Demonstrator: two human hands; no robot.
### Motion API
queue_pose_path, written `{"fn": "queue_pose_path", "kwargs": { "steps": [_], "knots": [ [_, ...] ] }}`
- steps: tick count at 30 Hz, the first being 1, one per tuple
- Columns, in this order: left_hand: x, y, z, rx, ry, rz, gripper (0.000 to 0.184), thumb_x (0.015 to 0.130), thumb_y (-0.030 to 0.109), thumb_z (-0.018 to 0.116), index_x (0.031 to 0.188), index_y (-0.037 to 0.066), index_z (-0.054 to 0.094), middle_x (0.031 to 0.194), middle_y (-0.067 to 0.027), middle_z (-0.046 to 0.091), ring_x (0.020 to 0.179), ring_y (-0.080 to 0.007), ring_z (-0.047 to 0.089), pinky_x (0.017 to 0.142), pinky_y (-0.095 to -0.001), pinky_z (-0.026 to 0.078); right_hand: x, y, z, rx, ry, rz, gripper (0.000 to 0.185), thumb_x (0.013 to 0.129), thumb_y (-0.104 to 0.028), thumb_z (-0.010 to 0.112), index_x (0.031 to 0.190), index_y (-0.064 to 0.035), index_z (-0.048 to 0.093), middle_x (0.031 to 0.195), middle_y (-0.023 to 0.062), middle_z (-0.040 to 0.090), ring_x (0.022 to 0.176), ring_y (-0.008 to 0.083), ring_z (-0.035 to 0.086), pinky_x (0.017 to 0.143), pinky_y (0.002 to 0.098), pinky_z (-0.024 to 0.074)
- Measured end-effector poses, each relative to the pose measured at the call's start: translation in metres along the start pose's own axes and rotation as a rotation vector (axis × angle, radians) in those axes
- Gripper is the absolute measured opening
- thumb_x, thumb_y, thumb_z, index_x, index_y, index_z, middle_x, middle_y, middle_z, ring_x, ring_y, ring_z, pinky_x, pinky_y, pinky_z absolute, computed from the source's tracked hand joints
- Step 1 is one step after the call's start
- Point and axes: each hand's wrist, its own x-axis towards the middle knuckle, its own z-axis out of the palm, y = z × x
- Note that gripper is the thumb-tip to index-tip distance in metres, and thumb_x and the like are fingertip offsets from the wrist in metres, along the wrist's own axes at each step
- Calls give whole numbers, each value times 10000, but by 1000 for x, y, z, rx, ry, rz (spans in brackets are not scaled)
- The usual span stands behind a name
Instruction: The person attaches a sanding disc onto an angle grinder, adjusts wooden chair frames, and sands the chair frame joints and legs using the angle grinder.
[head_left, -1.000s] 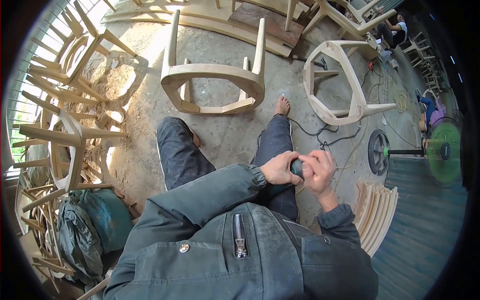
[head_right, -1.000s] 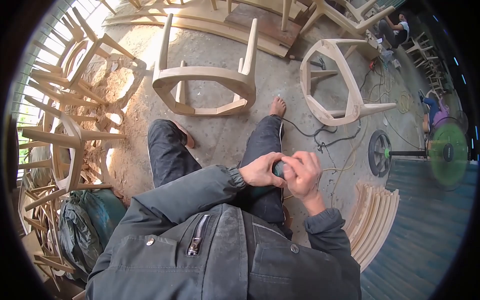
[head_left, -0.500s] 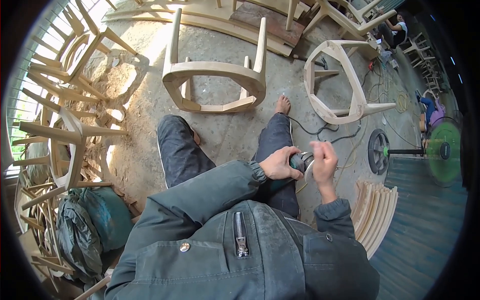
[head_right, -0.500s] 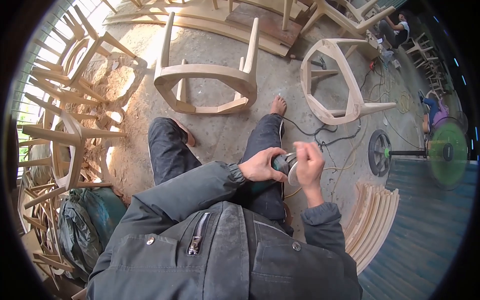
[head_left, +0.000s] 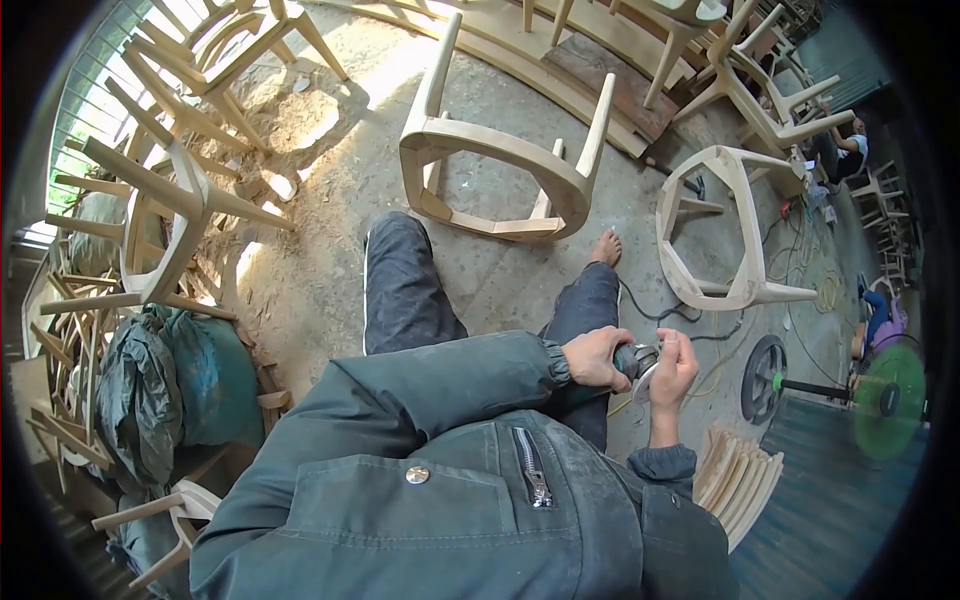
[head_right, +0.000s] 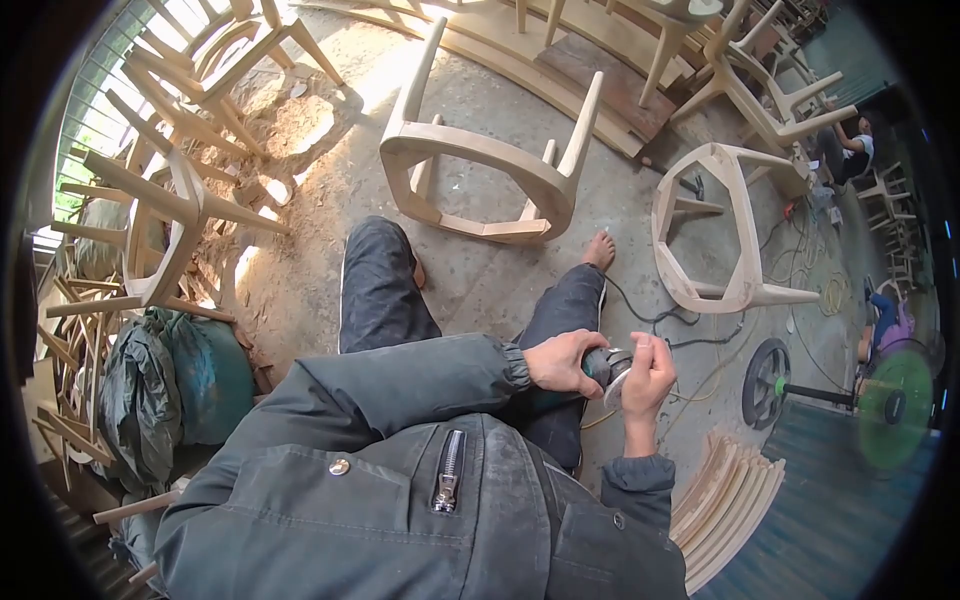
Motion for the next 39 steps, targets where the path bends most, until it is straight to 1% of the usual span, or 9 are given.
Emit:
{"fn": "queue_pose_path", "kwargs": {
  "steps": [3, 5, 8, 12, 20, 27, 31, 37, 39],
  "knots": [
    [-5, 2, 2, 44, 28, 26, 806, 662, 338, 900, 1329, -5, 606, 1247, -221, 641, 1191, -360, 627, 1029, -393, 496, 3, 14, -8, 286, 43, 533, 308, 1054, -256, 552, 1076, 15, 696, 756, -14, 577, 752, 159, 564, 679, 353, 468],
    [-7, 5, -1, 81, 31, 47, 807, 662, 340, 900, 1330, -5, 606, 1248, -221, 641, 1190, -362, 627, 1027, -396, 498, 4, 6, -12, 374, 52, 570, 312, 1054, -270, 565, 1079, 13, 692, 763, -69, 527, 719, 127, 502, 638, 323, 439],
    [-5, 2, -2, -2, 7, 39, 813, 662, 345, 898, 1332, -8, 602, 1245, -225, 641, 1191, -366, 626, 1026, -398, 497, 8, -37, -18, -108, -72, -170, 290, 1014, -286, 601, 1067, -20, 700, 729, 27, 532, 669, 182, 524, 606, 360, 420],
    [-2, -3, -1, 2, 35, 71, 798, 661, 347, 899, 1310, -19, 613, 1234, -229, 651, 1190, -364, 627, 1033, -387, 492, 12, -35, -14, -135, -192, -185, 272, 1004, -263, 603, 973, -22, 724, 772, 145, 638, 683, 280, 620, 647, 396, 480],
    [-16, -18, -17, -140, 53, 220, 878, 719, 365, 924, 1410, -15, 539, 1241, -168, 654, 1178, -245, 611, 1031, -333, 475, 38, -91, 1, -229, -173, -150, 124, 969, -171, 660, 958, -51, 692, 744, 147, 695, 640, 329, 696, 593, 410, 522],
    [-86, -23, -52, -154, 36, -29, 775, 750, 332, 909, 1345, -5, 544, 1117, -91, 656, 1052, -201, 609, 953, -333, 483, 73, -135, 25, -83, -144, -351, 126, 972, -179, 695, 1012, -59, 691, 783, 143, 707, 681, 306, 702, 605, 403, 523],
    [-91, -16, -72, -425, 236, -72, 511, 838, 190, 814, 1259, 10, 587, 1058, -53, 660, 966, -168, 647, 890, -332, 519, 97, -110, 40, 684, -44, 149, 258, 1038, -281, 649, 1109, -36, 687, 864, 32, 694, 773, 119, 684, 660, 277, 537],
    [-99, 21, -72, -1251, 217, 9, 607, 869, 479, 709, 1274, 52, 559, 1019, -110, 668, 885, -284, 694, 848, -439, 568, 44, -60, 104, 1146, -422, 684, 471, 1066, -473, 554, 1257, -52, 645, 1046, 66, 720, 981, 169, 707, 831, 284, 547],
    [-100, 29, -73, -1243, 153, 104, 680, 874, 498, 708, 1348, 47, 524, 1017, -133, 645, 857, -301, 682, 795, -433, 593, 29, -76, 121, 1266, -658, 587, 553, 1031, -544, 587, 1268, -48, 641, 1057, 81, 722, 928, 181, 728, 709, 277, 597]
  ]
}}
